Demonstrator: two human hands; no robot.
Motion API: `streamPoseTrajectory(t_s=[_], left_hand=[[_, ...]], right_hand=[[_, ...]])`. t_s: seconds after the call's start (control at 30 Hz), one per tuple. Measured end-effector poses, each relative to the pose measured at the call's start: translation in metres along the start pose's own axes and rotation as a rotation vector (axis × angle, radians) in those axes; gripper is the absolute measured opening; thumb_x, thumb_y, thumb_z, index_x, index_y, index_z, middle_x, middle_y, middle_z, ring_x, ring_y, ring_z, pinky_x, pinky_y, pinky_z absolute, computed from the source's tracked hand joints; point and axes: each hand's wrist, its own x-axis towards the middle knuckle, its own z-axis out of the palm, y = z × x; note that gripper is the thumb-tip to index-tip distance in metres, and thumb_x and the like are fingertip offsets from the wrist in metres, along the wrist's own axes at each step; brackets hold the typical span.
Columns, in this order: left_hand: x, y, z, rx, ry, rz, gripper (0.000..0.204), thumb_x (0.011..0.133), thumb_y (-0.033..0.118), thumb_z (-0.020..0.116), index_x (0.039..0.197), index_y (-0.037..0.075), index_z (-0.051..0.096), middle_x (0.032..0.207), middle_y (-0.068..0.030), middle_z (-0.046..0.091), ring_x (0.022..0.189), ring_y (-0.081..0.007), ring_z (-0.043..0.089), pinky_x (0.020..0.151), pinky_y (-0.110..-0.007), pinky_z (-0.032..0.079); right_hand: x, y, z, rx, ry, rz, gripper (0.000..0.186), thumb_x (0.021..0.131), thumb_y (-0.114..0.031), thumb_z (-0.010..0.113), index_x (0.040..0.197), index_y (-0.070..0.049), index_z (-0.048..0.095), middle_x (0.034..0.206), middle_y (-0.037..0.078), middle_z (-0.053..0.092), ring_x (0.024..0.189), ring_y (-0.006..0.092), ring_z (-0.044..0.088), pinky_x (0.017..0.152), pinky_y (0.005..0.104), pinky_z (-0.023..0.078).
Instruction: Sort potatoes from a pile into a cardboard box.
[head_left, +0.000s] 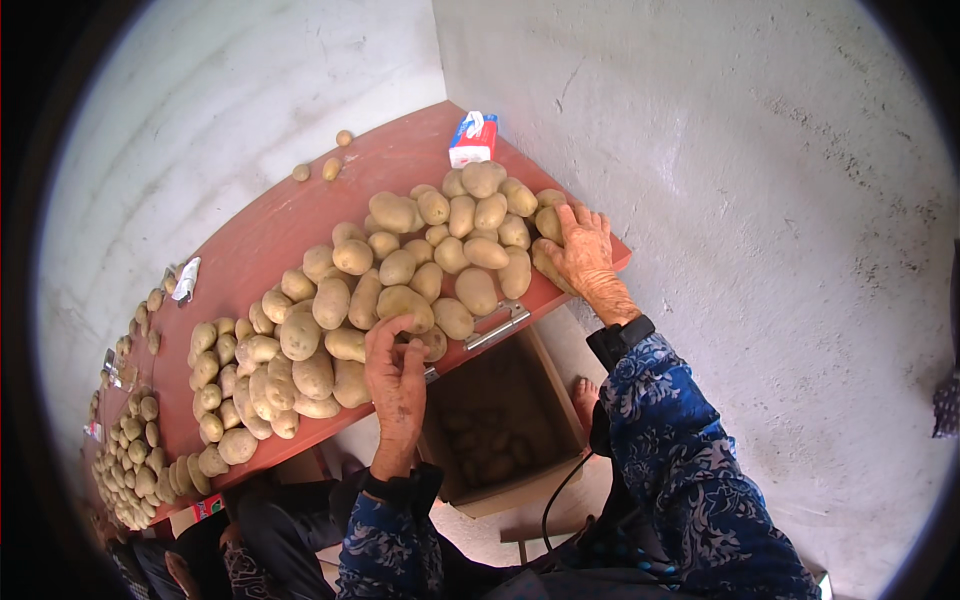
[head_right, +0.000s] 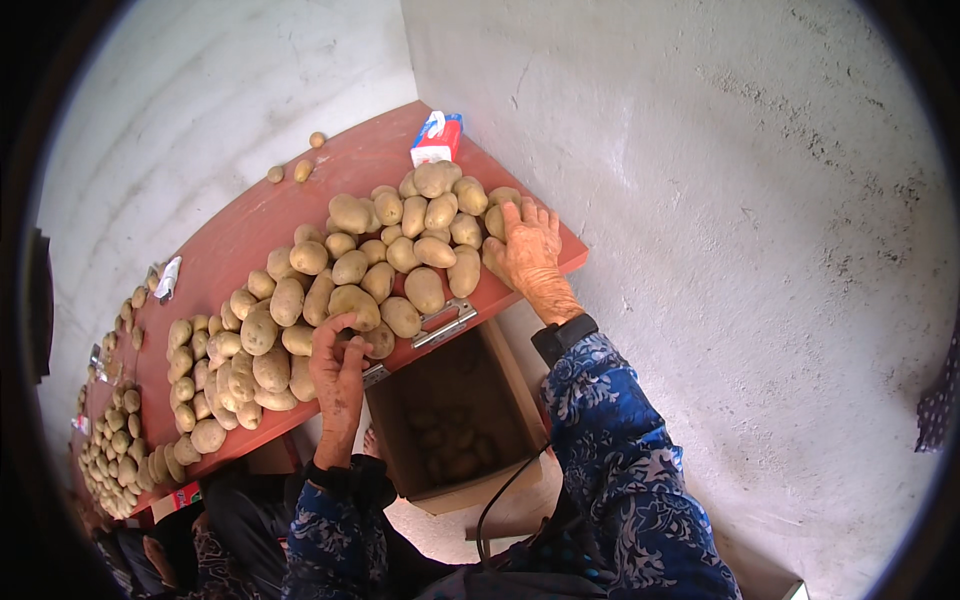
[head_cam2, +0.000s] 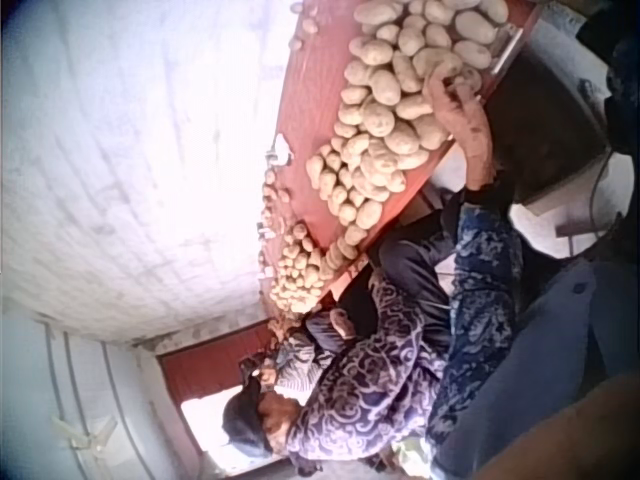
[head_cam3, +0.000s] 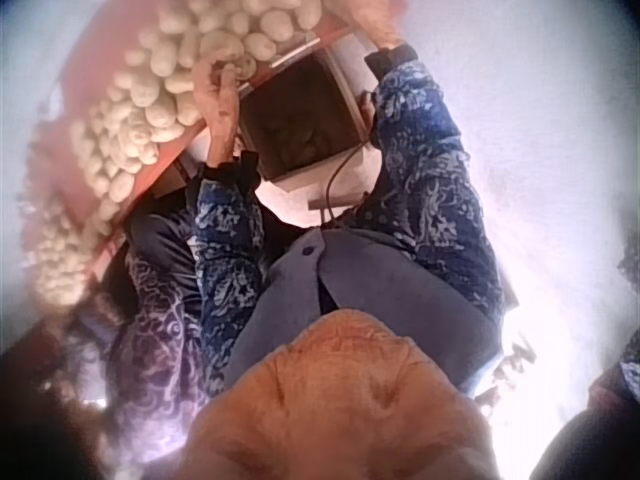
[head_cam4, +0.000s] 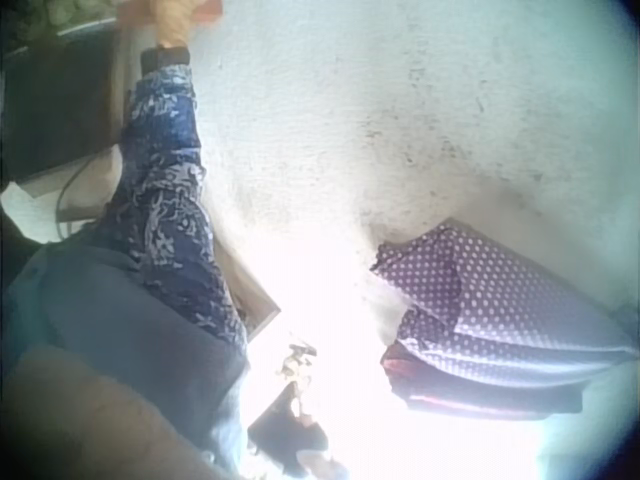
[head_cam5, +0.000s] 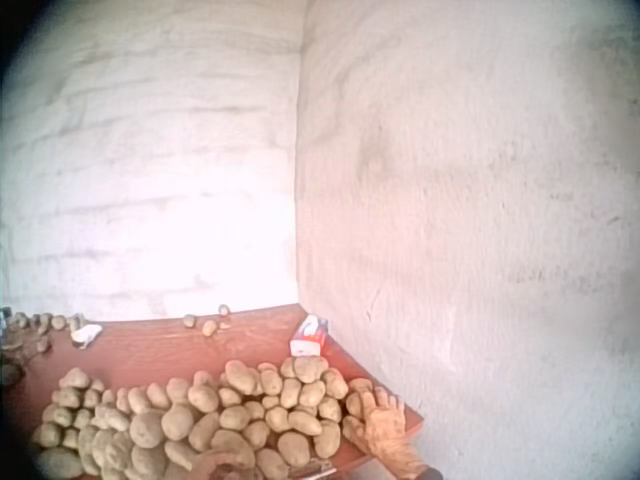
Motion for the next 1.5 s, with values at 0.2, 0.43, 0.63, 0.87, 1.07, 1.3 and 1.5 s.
streamPoseTrajectory(t_s=[0.2, 0.43, 0.63, 0.87, 1.07, 1.3, 1.5], left_hand=[[0.0, 0.0, 0.0, 0.02, 0.0, 0.021, 0.036, 0.085, -0.007, 0.054, 0.118, 0.004, 0.062, 0.124, -0.0096, 0.052, 0.079, -0.0121, 0.064, 0.075, -0.025, 0.052], [0.0, -0.002, 0.0, -0.012, 0.012, 0.0, 0.036, 0.085, -0.008, 0.053, 0.118, 0.004, 0.061, 0.125, -0.0104, 0.051, 0.079, -0.0121, 0.064, 0.075, -0.024, 0.052], [0.0, 0.001, 0.0, -0.018, 0.019, -0.005, 0.036, 0.085, -0.008, 0.054, 0.119, 0.003, 0.061, 0.126, -0.0103, 0.051, 0.079, -0.0122, 0.064, 0.075, -0.025, 0.052], [0.001, 0.003, -0.003, -0.021, 0.015, 0.015, 0.035, 0.086, -0.007, 0.054, 0.119, 0.003, 0.061, 0.129, -0.0105, 0.05, 0.078, -0.0114, 0.063, 0.076, -0.025, 0.052], [0.0, 0.004, -0.004, -0.033, 0.024, 0.013, 0.034, 0.087, -0.005, 0.054, 0.119, 0.003, 0.06, 0.13, -0.0112, 0.05, 0.078, -0.011, 0.063, 0.076, -0.025, 0.051], [-0.001, 0.005, -0.006, -0.027, 0.042, 0.051, 0.032, 0.088, -0.004, 0.055, 0.119, 0.003, 0.06, 0.13, -0.0124, 0.049, 0.08, -0.0112, 0.063, 0.077, -0.025, 0.051], [0.0, -0.005, -0.007, -0.021, 0.08, 0.108, 0.03, 0.087, -0.003, 0.058, 0.116, 0.005, 0.061, 0.125, -0.0113, 0.053, 0.079, -0.0126, 0.061, 0.075, -0.027, 0.051]], right_hand=[[0.001, -0.002, 0.0, 0.006, 0.006, -0.002, 0.068, 0.071, -0.023, 0.073, 0.133, -0.005, 0.052, 0.134, 0.026, 0.05, 0.124, 0.0403, 0.048, 0.111, 0.052, 0.031], [0.0, 0.001, 0.005, -0.02, 0.056, -0.021, 0.067, 0.071, -0.021, 0.072, 0.133, -0.005, 0.052, 0.132, 0.025, 0.051, 0.123, 0.0404, 0.048, 0.11, 0.052, 0.032], [0.001, 0.004, 0.008, 0.055, 0.107, -0.068, 0.065, 0.071, -0.015, 0.072, 0.132, -0.009, 0.053, 0.127, 0.021, 0.052, 0.119, 0.0392, 0.049, 0.106, 0.05, 0.037], [0.016, -0.006, -0.009, 0.821, 0.191, 0.17, 0.048, 0.089, -0.02, 0.064, 0.133, -0.01, 0.05, 0.124, 0.017, 0.056, 0.114, 0.0325, 0.056, 0.095, 0.0419, 0.049], [0.008, -0.019, -0.03, 1.536, -0.076, 0.474, 0.048, 0.098, -0.032, 0.051, 0.135, -0.002, 0.045, 0.12, 0.018, 0.058, 0.094, 0.0297, 0.066, 0.072, 0.0363, 0.06], [0.005, -0.022, -0.037, 1.624, -0.351, 0.547, 0.055, 0.099, -0.042, 0.044, 0.132, 0.002, 0.045, 0.106, 0.02, 0.065, 0.073, 0.0285, 0.068, 0.055, 0.0333, 0.058], [-0.016, -0.039, -0.056, 1.078, -0.932, 0.21, 0.049, 0.09, -0.044, 0.057, 0.118, -0.004, 0.061, 0.089, 0.011, 0.069, 0.061, 0.0182, 0.065, 0.05, 0.0259, 0.049]])
